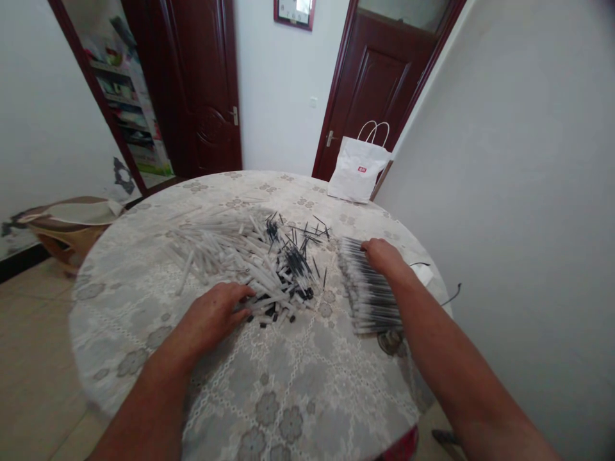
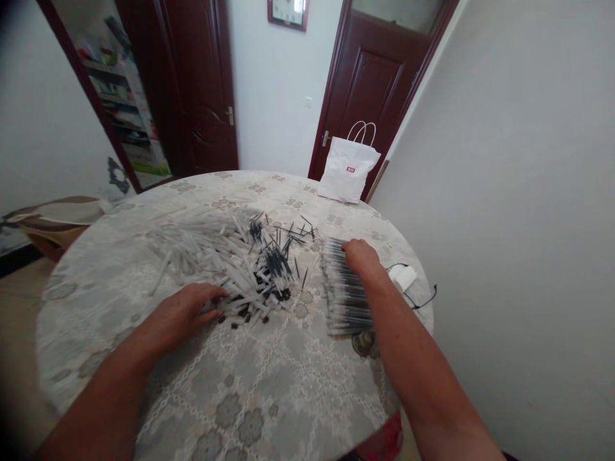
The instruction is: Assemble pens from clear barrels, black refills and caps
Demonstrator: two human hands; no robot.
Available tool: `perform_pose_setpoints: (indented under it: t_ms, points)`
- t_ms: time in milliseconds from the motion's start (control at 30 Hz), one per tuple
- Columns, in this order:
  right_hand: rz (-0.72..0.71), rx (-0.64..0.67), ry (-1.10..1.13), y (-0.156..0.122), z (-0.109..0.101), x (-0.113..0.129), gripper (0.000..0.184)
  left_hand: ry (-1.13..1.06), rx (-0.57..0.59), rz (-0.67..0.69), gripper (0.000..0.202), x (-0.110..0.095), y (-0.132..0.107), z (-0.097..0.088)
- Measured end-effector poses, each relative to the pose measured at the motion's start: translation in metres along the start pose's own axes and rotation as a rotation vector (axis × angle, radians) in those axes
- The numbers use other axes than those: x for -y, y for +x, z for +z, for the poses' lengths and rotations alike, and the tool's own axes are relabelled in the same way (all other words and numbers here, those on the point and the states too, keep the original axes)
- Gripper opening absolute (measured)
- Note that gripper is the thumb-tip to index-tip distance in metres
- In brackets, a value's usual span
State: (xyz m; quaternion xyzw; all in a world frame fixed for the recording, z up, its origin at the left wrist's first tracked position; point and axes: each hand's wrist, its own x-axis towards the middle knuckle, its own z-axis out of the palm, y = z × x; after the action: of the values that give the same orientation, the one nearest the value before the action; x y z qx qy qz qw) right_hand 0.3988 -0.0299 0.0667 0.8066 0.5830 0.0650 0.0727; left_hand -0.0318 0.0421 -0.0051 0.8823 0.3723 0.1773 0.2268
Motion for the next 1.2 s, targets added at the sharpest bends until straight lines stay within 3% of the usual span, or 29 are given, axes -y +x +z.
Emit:
perform_pose_setpoints:
  t_ms: [133, 267, 367, 500, 700, 800, 967, 1200]
  points:
    - [-0.061, -0.048, 0.028, -0.024, -0.017, 0.025, 0.034, -0.017, -0.019, -0.002, 0.024, -0.008, -0.002, -0.002]
    - [-0.254, -0.147, 0.217, -0.057, -0.026, 0.073, 0.03, -0.004, -0.027, 0.024, 0.017, -0.011, -0.003, -0.002]
    - [-0.333, -0.113, 0.299, -0.075, -0.021, 0.111, 0.026, -0.097, -0.061, 0.054, 0.016, -0.011, -0.004, -0.003]
    - [-0.29, -0.096, 0.323, -0.085, -0.004, 0.144, 0.021, -0.304, -0.128, 0.031, 0.022, -0.018, -0.006, -0.011]
    - [-0.24, -0.131, 0.316, -0.091, 0.017, 0.159, 0.017, -0.657, -0.166, -0.001, 0.022, -0.032, -0.011, -0.025]
    - [-0.152, -0.159, 0.296, -0.091, 0.023, 0.163, 0.021, -0.884, -0.189, -0.034, 0.017, -0.032, -0.011, -0.024]
    - [-0.077, -0.168, 0.304, -0.085, 0.034, 0.166, 0.026, -1.342, -0.231, -0.069, 0.026, -0.032, -0.009, -0.019]
    - [-0.085, -0.16, 0.394, -0.076, 0.047, 0.164, 0.02, -1.303, -0.432, -0.072, 0.03, -0.034, -0.004, -0.019]
